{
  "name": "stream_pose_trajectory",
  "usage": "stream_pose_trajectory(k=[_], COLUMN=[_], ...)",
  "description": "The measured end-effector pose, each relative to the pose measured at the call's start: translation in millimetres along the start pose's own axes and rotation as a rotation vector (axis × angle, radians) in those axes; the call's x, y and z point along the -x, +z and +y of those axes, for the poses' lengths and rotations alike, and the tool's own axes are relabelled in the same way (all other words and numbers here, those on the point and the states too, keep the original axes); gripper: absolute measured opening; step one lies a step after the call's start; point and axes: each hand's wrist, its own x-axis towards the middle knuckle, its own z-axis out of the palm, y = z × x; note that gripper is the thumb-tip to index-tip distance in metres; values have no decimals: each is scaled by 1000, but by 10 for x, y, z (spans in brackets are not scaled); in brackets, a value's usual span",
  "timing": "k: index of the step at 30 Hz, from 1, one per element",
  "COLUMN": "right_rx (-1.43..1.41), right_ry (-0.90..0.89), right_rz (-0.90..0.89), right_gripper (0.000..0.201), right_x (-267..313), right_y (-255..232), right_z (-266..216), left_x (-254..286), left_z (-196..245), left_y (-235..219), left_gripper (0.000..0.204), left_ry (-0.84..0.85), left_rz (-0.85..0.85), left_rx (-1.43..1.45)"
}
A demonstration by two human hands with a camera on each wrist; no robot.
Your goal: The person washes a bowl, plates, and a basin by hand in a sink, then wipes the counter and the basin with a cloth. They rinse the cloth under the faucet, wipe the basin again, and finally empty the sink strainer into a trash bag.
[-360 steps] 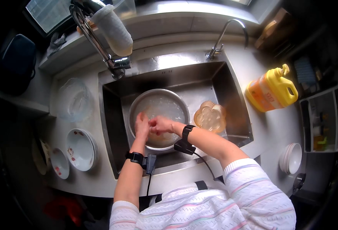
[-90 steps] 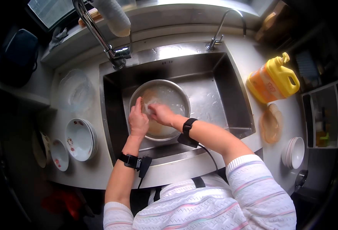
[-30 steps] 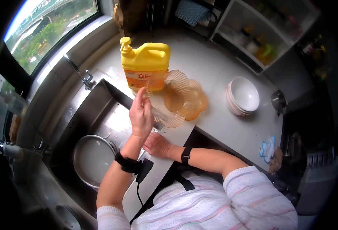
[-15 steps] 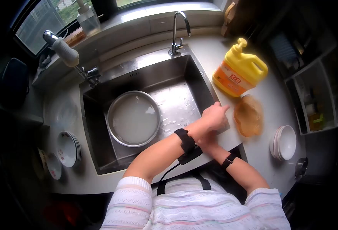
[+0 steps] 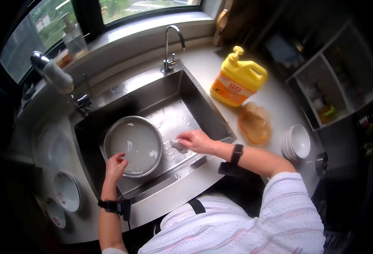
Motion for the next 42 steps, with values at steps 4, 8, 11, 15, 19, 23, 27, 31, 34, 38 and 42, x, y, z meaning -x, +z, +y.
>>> stream_pose_trajectory(k=[4, 8, 11, 15, 19, 23, 27, 31, 34, 38, 42], right_rx=[85, -40, -105, 30, 66, 255, 527, 267, -16, -125, 87], right_ry=[-93, -38, 46, -51, 168, 702, 1378, 1711, 1730, 1480, 1552], right_rz=[-257, -305, -330, -19, 419, 990, 1235, 1326, 1456, 1427, 1151], right_gripper=[26, 27, 47, 45, 32, 29, 63, 94, 98, 100, 93], right_x=[-660, -976, -842, 15, 1429, 3296, 5436, 6828, 7026, 6576, 5941], right_y=[499, 1173, 1147, 394, -175, -493, -439, -185, -112, -193, -532], right_z=[-414, -580, -636, -625, -166, 608, 1257, 1290, 1382, 1820, 1793], left_x=[-25, -1, -96, -281, -292, -456, -438, 12, 478, 641, 56], left_z=[-192, -43, 58, -19, -25, -272, -374, 94, 560, 668, 54], left_y=[30, 198, 282, 401, 324, 221, 107, 144, 284, 388, 342], left_gripper=[45, 68, 65, 39, 36, 31, 21, 23, 25, 26, 21], left_ry=[-58, 319, 329, 200, 229, 217, 146, 69, 71, 44, 44], left_rz=[-74, -105, -113, -284, -231, -183, -200, -138, -125, -84, -162], left_rx=[85, 63, 31, 106, -89, -133, -75, -15, 7, 20, 116])
